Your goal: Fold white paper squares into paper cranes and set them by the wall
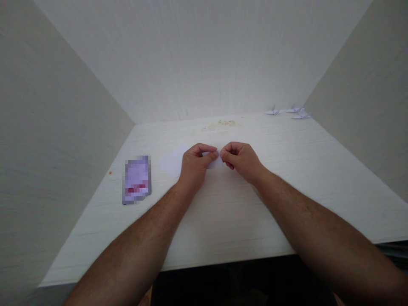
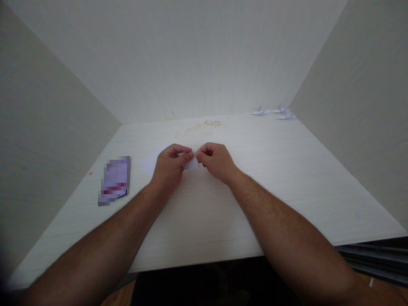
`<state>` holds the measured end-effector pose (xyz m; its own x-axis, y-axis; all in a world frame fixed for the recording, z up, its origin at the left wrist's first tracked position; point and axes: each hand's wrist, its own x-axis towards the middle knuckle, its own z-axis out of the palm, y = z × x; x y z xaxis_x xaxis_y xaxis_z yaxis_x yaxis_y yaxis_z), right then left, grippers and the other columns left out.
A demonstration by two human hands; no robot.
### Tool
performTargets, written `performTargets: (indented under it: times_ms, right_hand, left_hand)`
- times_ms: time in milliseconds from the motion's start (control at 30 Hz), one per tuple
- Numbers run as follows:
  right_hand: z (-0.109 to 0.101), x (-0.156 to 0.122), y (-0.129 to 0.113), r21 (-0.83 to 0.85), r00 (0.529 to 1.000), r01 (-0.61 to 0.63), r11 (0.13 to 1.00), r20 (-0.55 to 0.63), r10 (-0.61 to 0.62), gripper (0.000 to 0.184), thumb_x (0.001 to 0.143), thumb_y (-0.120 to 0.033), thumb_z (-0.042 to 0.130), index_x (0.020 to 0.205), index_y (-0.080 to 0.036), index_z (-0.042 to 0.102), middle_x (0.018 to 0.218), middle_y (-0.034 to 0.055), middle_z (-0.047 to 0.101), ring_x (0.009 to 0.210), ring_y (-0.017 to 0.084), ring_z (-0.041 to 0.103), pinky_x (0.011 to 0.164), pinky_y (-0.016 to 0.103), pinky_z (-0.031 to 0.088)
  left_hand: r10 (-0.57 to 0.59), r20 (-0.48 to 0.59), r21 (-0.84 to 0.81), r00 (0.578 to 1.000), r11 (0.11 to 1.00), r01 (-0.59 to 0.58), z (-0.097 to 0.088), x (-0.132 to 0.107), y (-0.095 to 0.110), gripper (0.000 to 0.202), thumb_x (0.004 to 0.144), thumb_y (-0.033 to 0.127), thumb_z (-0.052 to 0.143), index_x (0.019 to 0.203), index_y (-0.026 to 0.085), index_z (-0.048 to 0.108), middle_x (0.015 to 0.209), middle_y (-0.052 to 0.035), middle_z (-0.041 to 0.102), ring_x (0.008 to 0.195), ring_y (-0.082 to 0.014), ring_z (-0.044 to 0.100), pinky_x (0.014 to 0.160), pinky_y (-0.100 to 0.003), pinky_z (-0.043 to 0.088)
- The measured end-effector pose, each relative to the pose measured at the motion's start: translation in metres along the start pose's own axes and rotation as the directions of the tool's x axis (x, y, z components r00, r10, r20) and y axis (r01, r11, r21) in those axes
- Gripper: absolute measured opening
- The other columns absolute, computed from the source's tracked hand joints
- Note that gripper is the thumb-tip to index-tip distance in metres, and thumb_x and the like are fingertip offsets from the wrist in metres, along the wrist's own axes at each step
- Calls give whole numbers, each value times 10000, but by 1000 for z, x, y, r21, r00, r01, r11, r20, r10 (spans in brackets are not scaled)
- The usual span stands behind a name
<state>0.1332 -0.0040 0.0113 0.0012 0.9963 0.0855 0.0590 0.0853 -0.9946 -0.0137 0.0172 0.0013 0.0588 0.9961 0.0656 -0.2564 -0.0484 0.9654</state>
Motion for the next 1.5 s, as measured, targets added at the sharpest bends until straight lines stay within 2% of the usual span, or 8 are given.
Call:
performTargets:
  times_ms: [167,333,467,633,900,1033,1200,1500]
  right_hand:
    - [-1,-1,-2,-61,1000,26,998,-15,-27,156,748,-313,658,672,-190,602,531,-48,547,477,83,444,488,245,362]
    - [1,-3,-1,-184,996,69,980,-38,-77,179,725,-346,720,718,-178,660,638,-4,644,566,109,522,548,260,399]
    - [3,-5,1,-319,994,95,943,-18,-106,235,747,-407,718,717,-176,685,646,3,659,586,117,531,573,271,394]
    - [4,-5,1,-401,989,123,908,-24,-145,188,797,-318,635,671,-180,655,601,-11,623,570,113,509,573,272,371]
    - [4,-2,5,-369,980,127,921,-99,-175,127,821,-299,590,751,-199,622,639,-18,617,586,124,509,579,275,380]
    - [3,0,5,-363,962,160,918,-152,-227,120,848,-294,561,773,-208,595,665,-19,597,629,135,508,605,285,383]
    - [0,3,4,-345,962,149,927,-165,-217,160,871,-315,535,758,-210,576,667,-20,571,627,138,489,596,295,360]
    - [0,5,1,-76,993,14,997,-116,-23,177,809,-327,615,686,-206,577,552,-48,491,512,101,409,498,264,304]
  left_hand:
    - [14,6,20,1000,1000,-14,-2,1,-3,223,580,215,857,751,195,714,617,32,632,535,-93,548,532,-230,429]
    - [79,-112,10,991,997,-78,-1,3,-1,207,592,216,841,747,194,706,631,41,632,538,-81,532,535,-218,428]
    - [109,-125,5,986,994,-110,1,2,0,201,592,214,839,734,191,698,648,38,637,568,-88,549,562,-228,458]
    - [167,-131,46,977,986,-162,1,0,-1,172,625,199,830,746,191,707,674,28,649,610,-89,556,586,-223,456]
    - [181,-105,56,978,983,-176,2,0,1,222,625,180,813,813,187,695,744,17,657,668,-100,589,623,-226,474]
    - [161,-71,51,984,986,-157,3,-1,2,283,625,149,791,893,217,731,695,44,593,615,-81,530,582,-211,439]
    - [169,-13,147,985,975,-166,3,-3,3,197,668,175,776,857,225,752,689,30,627,590,-87,514,556,-223,419]
    - [158,50,292,986,942,-165,-1,-5,4,273,669,220,802,933,213,734,692,19,661,559,-99,540,530,-231,424]
